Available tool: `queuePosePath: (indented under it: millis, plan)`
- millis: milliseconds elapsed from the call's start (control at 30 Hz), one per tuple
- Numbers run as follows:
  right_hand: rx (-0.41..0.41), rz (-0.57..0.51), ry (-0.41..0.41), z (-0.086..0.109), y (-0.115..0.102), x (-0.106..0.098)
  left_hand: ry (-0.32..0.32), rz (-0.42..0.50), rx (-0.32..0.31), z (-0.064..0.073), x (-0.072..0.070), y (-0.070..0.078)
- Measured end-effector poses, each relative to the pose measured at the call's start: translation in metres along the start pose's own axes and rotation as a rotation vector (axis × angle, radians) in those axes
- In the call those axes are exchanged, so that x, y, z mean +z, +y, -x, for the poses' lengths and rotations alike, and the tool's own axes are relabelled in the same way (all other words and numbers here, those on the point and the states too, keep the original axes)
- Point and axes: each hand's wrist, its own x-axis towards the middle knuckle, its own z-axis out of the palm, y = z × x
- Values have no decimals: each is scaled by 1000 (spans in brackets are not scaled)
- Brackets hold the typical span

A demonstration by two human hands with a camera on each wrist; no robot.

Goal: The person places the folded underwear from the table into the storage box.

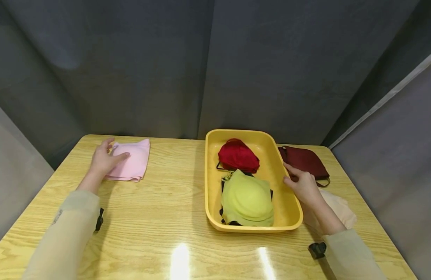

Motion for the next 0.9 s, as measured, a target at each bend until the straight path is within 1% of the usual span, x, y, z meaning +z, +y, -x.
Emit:
queuePosePath:
  millis: [167,333,567,733,900]
  plan:
    - [0,2,3,0,-2,0,-48,-27,-47,-1,1,-3]
    - [7,-2,-1,1,-3,-2,-99,-61,-77,-2,-1,-4]
    - [25,-13,-21,2,-3,-3,-134,-73,-103,-7,-1,-9]
    - [26,-19,-15,2,-2,-2,-147,-66,-144,-9,0,-11]
    - [19,-11,-8,1,-1,0,-175,-15,-158,-9,0,-11]
